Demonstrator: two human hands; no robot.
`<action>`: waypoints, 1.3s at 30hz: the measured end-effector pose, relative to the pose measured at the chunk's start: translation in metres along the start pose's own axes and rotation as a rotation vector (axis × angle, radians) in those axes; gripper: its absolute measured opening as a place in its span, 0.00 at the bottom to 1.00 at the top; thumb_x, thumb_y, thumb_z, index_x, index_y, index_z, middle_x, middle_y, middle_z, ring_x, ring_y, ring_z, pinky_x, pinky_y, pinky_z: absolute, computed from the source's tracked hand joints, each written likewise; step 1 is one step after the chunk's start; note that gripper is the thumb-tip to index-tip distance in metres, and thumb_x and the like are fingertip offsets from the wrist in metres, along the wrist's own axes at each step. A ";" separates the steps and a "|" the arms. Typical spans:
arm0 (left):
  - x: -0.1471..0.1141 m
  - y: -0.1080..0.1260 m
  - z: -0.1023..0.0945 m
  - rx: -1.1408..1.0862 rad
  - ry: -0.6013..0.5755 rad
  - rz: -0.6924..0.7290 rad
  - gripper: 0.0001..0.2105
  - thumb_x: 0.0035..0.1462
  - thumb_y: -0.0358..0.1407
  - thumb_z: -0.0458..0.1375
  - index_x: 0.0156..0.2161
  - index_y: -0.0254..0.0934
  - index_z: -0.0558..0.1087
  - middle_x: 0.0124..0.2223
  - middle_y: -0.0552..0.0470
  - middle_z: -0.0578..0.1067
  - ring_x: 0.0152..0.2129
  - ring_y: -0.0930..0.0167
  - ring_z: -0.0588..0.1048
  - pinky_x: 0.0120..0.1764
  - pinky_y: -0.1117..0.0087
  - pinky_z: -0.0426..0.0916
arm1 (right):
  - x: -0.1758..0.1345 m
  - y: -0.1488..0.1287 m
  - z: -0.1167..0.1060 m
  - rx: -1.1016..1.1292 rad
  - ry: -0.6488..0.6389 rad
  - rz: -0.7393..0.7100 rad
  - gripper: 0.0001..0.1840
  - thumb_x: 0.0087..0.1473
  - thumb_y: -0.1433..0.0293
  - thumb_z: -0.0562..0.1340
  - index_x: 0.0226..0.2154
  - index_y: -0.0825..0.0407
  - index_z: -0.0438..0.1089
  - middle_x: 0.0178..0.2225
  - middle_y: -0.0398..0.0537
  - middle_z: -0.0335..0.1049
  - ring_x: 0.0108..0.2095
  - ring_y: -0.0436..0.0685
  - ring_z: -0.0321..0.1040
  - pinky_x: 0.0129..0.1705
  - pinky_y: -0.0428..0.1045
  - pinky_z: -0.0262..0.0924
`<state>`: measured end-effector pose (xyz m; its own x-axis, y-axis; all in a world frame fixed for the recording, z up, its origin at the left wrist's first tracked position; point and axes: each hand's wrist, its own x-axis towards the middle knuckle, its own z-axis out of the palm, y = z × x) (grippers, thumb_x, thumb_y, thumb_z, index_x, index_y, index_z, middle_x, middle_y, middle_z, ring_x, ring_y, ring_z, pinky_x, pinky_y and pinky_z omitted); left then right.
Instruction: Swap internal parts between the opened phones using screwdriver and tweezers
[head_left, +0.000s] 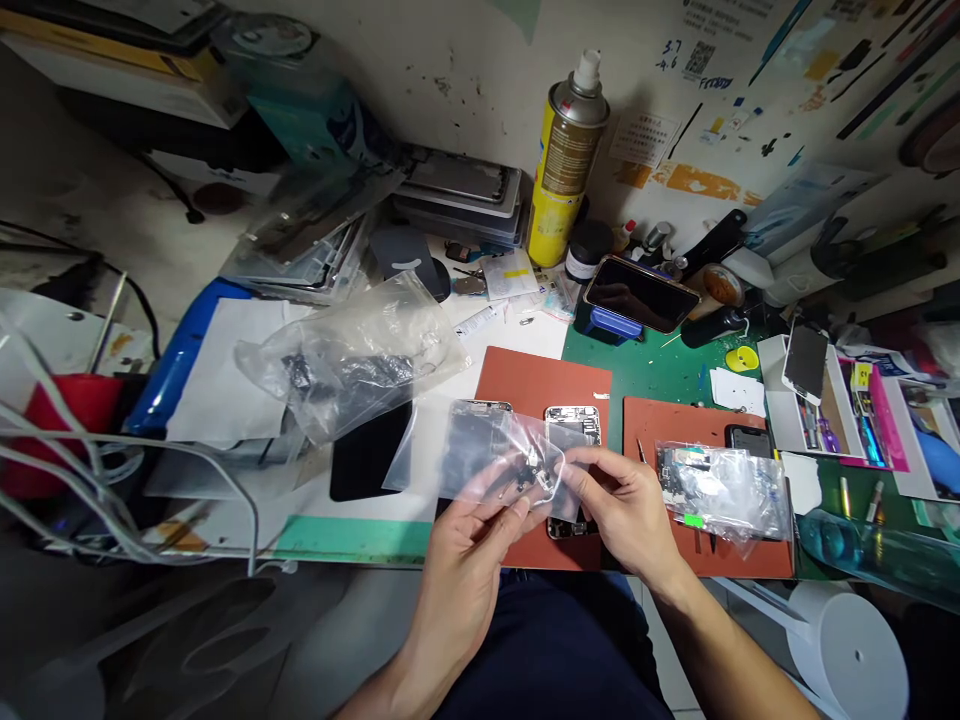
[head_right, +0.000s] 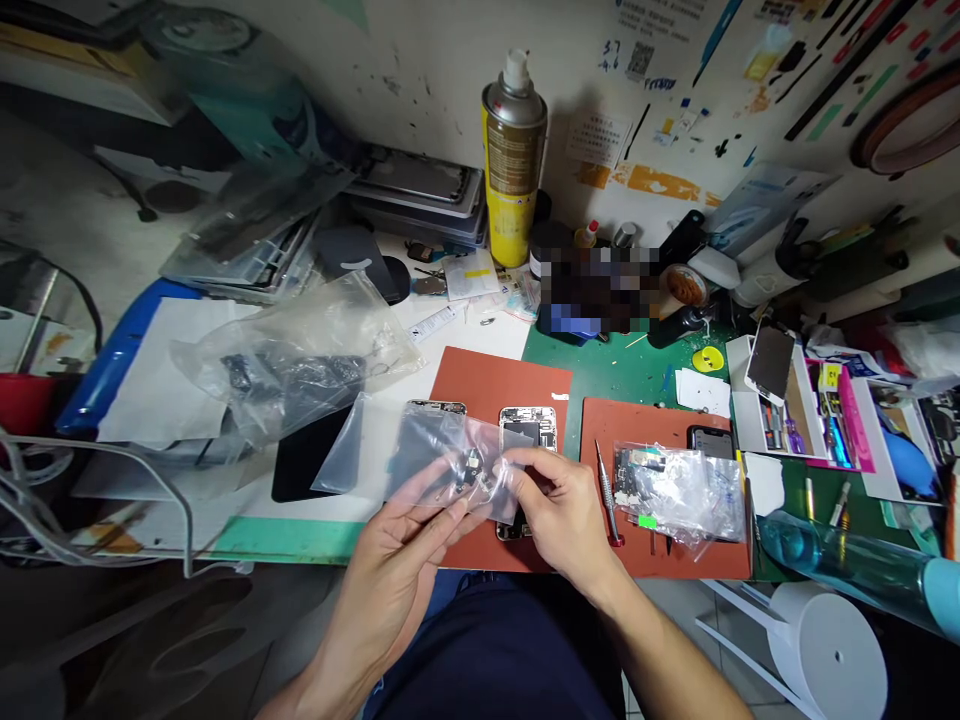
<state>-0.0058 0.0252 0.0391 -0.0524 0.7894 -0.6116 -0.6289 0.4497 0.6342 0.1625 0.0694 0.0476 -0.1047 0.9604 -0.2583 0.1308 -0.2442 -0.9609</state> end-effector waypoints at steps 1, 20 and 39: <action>0.000 -0.001 0.000 -0.001 0.001 -0.002 0.27 0.51 0.38 0.79 0.57 0.40 0.81 0.50 0.45 0.87 0.49 0.57 0.86 0.54 0.56 0.82 | 0.000 0.000 0.001 0.003 0.023 0.006 0.10 0.66 0.61 0.69 0.42 0.47 0.85 0.23 0.39 0.73 0.21 0.49 0.65 0.25 0.45 0.63; 0.001 -0.001 -0.002 -0.004 0.040 -0.052 0.34 0.48 0.38 0.79 0.61 0.38 0.77 0.49 0.44 0.87 0.49 0.56 0.86 0.56 0.54 0.82 | -0.008 0.005 -0.002 0.077 0.110 -0.011 0.10 0.66 0.61 0.69 0.46 0.46 0.84 0.25 0.42 0.77 0.23 0.50 0.70 0.26 0.45 0.68; -0.005 0.002 -0.001 0.000 0.047 -0.095 0.42 0.48 0.39 0.80 0.67 0.38 0.72 0.52 0.40 0.86 0.53 0.54 0.84 0.51 0.61 0.83 | -0.015 -0.005 -0.001 0.185 0.076 0.099 0.15 0.65 0.55 0.69 0.44 0.48 0.82 0.31 0.45 0.77 0.27 0.52 0.71 0.32 0.48 0.70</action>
<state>-0.0077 0.0217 0.0430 -0.0293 0.7228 -0.6905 -0.6326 0.5214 0.5727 0.1640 0.0563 0.0564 -0.0247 0.9362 -0.3507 -0.0475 -0.3515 -0.9350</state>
